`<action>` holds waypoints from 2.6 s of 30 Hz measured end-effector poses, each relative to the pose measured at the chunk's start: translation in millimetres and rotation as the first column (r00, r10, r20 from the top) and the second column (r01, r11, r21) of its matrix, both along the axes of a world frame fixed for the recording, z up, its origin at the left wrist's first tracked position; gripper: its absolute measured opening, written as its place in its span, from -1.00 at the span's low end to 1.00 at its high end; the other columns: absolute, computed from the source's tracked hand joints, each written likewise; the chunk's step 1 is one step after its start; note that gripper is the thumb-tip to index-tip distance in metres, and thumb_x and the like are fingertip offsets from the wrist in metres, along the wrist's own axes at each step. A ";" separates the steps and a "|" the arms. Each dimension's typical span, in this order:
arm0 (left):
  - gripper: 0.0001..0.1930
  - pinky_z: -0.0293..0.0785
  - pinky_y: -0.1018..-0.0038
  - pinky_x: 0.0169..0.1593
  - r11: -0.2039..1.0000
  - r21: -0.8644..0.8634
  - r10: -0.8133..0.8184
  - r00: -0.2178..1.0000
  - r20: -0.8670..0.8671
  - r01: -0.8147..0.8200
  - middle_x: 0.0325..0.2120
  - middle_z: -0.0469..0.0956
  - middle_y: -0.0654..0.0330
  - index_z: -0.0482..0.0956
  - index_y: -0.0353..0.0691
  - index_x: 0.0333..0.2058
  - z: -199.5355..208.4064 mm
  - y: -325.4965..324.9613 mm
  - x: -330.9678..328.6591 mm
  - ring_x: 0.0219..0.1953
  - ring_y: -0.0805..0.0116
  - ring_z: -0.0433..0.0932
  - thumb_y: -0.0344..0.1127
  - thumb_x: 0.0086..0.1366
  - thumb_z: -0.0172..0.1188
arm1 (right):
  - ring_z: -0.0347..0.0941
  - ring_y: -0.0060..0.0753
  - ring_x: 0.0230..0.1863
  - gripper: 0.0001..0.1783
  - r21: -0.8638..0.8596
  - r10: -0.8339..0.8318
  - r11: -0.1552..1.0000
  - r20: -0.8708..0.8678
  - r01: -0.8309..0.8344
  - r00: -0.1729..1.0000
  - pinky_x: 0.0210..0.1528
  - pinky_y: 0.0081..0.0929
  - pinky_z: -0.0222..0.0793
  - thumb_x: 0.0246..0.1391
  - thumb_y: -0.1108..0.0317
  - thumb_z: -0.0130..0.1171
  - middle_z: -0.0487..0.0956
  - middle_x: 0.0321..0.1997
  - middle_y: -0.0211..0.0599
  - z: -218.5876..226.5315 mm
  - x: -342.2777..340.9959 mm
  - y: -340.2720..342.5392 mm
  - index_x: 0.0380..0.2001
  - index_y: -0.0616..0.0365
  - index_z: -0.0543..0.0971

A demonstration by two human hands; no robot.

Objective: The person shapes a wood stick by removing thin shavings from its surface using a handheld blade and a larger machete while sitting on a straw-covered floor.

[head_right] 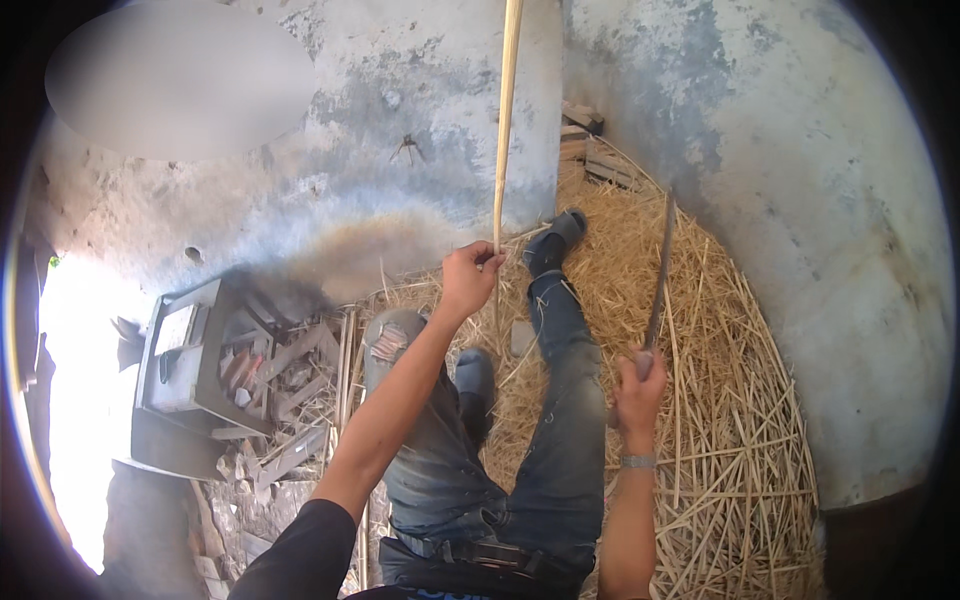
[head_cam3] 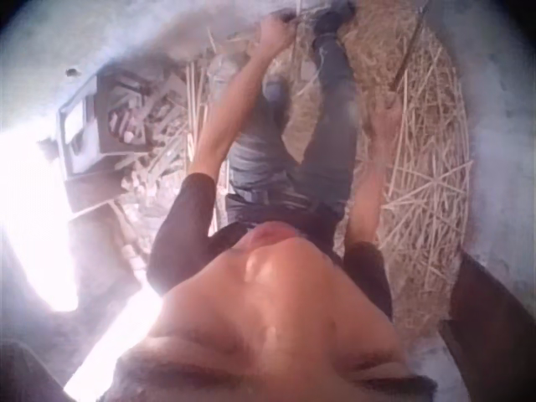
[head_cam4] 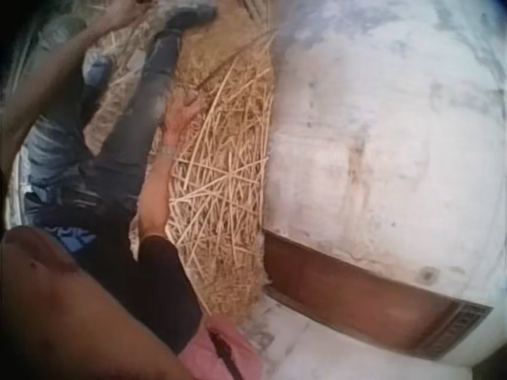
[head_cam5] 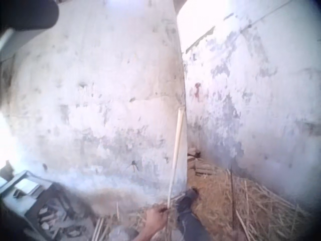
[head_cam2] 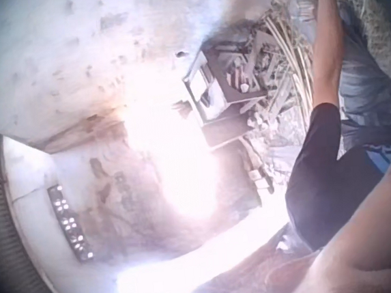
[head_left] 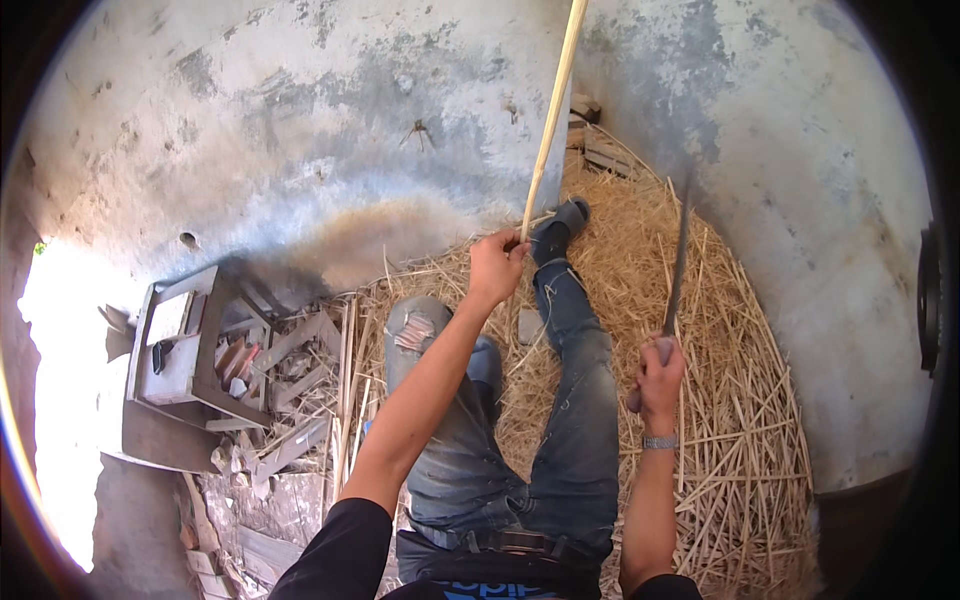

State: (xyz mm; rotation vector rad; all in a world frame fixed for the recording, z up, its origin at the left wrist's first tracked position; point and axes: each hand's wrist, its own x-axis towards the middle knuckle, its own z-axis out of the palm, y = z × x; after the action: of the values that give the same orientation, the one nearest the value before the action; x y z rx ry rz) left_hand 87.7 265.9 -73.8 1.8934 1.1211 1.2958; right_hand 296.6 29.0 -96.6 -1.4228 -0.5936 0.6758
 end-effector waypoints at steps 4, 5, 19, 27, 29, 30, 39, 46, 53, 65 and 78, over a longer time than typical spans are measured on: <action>-0.88 0.57 0.41 -0.27 0.994 0.108 0.004 0.993 0.122 -0.018 -0.47 0.68 -0.02 0.71 -0.33 -0.26 31.6 -13.1 2.9 -0.42 0.28 0.68 -0.46 0.22 0.31 | 0.25 -0.71 -0.74 -0.76 0.095 0.153 0.984 0.008 -0.153 0.988 -0.74 -0.64 0.14 0.17 0.40 0.22 0.42 -0.55 -0.54 42.2 -34.4 16.4 -0.12 0.13 0.44; -0.87 0.59 0.40 -0.24 0.998 0.065 0.009 0.994 0.112 -0.016 -0.42 0.70 0.01 0.71 -0.33 -0.24 42.0 -18.1 1.4 -0.36 0.31 0.70 -0.47 0.24 0.31 | 0.25 -0.71 -0.74 -0.76 0.103 0.150 0.983 0.005 -0.150 0.989 -0.74 -0.64 0.14 0.17 0.40 0.22 0.42 -0.55 -0.54 49.3 -41.3 17.8 -0.12 0.13 0.44; -0.87 0.52 0.33 -0.35 0.997 0.010 -0.077 0.994 0.079 0.077 -0.49 0.64 -0.09 0.69 -0.33 -0.28 -0.3 -11.0 25.3 -0.50 0.14 0.65 -0.39 0.27 0.29 | 0.56 -0.52 -0.37 -0.69 0.186 0.147 0.953 0.409 -0.240 0.901 -0.32 -0.48 0.47 0.07 0.38 0.35 0.65 -0.32 -0.25 88.2 -71.3 75.0 -0.18 0.23 0.50; -0.90 0.49 0.24 -0.37 0.989 0.070 -0.126 0.992 -0.019 0.127 -0.51 0.59 -0.13 0.66 -0.33 -0.29 0.6 -29.8 25.5 -0.51 -0.06 0.58 -0.46 0.24 0.25 | 0.64 -0.34 -0.26 -0.60 0.200 0.074 0.960 0.495 -0.196 0.866 -0.16 -0.36 0.53 0.01 0.34 0.44 0.71 -0.19 -0.19 106.4 -78.3 120.7 -0.16 0.24 0.50; -0.91 0.48 0.21 -0.36 0.989 0.081 -0.126 0.992 0.010 0.124 -0.50 0.56 -0.16 0.65 -0.33 -0.30 2.7 -32.2 22.5 -0.49 -0.11 0.57 -0.49 0.22 0.22 | 0.64 -0.33 -0.25 -0.60 0.304 0.076 0.927 0.423 -0.221 0.903 -0.14 -0.36 0.53 0.02 0.34 0.44 0.71 -0.20 -0.20 94.7 -76.8 132.6 -0.15 0.25 0.49; -0.91 0.48 0.21 -0.36 0.988 0.084 -0.128 0.992 0.008 0.126 -0.50 0.56 -0.16 0.65 -0.33 -0.30 4.7 -33.1 20.3 -0.49 -0.11 0.57 -0.49 0.22 0.22 | 0.64 -0.33 -0.25 -0.60 0.308 0.073 0.926 0.422 -0.218 0.904 -0.14 -0.36 0.53 0.02 0.34 0.44 0.71 -0.20 -0.20 92.8 -76.1 133.6 -0.15 0.25 0.49; -0.70 0.59 0.31 -0.04 0.975 0.213 -0.099 0.980 0.172 0.061 -0.06 0.62 -0.03 0.55 -0.33 0.05 41.7 -46.5 -1.4 -0.06 0.19 0.63 -0.49 0.35 0.11 | 0.57 -0.53 -0.28 -0.68 0.228 0.169 0.940 0.332 -0.253 0.928 -0.21 -0.49 0.54 0.08 0.54 0.38 0.64 -0.29 -0.27 81.2 -84.2 142.7 -0.17 0.24 0.45; -0.59 0.53 0.32 0.09 0.860 0.506 -0.337 0.826 0.453 0.074 -0.08 0.56 0.02 0.39 -0.39 0.21 196.8 -77.2 8.6 0.02 0.29 0.56 -0.26 0.52 0.01 | 0.60 -0.51 -0.35 -0.62 0.211 0.177 0.948 0.278 -0.240 0.944 -0.29 -0.46 0.51 0.06 0.35 0.45 0.69 -0.30 -0.22 81.5 -83.3 144.1 -0.19 0.27 0.46; -0.54 0.20 0.63 -0.54 0.861 0.435 -0.455 0.782 0.425 0.265 -0.63 0.42 0.34 0.51 -0.27 -0.31 210.2 -58.5 41.1 -0.64 0.64 0.30 0.02 0.57 -0.10 | 0.56 -0.57 -0.36 -0.64 0.161 0.232 0.940 0.348 -0.302 0.908 -0.27 -0.53 0.51 0.11 0.34 0.41 0.69 -0.26 -0.21 85.7 -89.5 133.0 -0.15 0.28 0.48; -0.53 -0.06 0.61 -0.60 0.852 0.468 -0.492 0.666 0.561 0.235 -0.74 0.18 0.47 0.49 -0.19 -0.39 217.2 -26.9 56.6 -0.70 0.69 0.06 0.08 0.54 -0.03 | 0.25 -0.79 -0.75 -0.79 0.291 0.340 0.909 -0.110 -0.297 0.934 -0.74 -0.71 0.14 0.32 0.31 0.19 0.41 -0.63 -0.54 68.0 -113.5 38.7 -0.10 0.15 0.45; -0.54 -0.13 0.58 -0.59 0.859 0.369 -0.513 0.590 0.624 0.356 -0.70 0.09 0.46 0.41 -0.17 -0.42 220.6 -32.0 29.3 -0.67 0.64 -0.03 0.07 0.55 -0.07 | 0.20 -0.72 -0.72 -0.60 0.398 0.532 0.783 -0.030 -0.478 0.847 -0.68 -0.67 0.19 0.47 0.13 -0.13 0.33 -0.54 -0.42 137.8 -122.7 -21.8 0.15 0.21 0.33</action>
State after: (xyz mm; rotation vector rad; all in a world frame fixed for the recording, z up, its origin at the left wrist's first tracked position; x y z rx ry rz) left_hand 117.0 233.9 146.7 1.4172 0.0930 1.6535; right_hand 173.8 7.1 41.2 -0.8387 -0.9560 1.0179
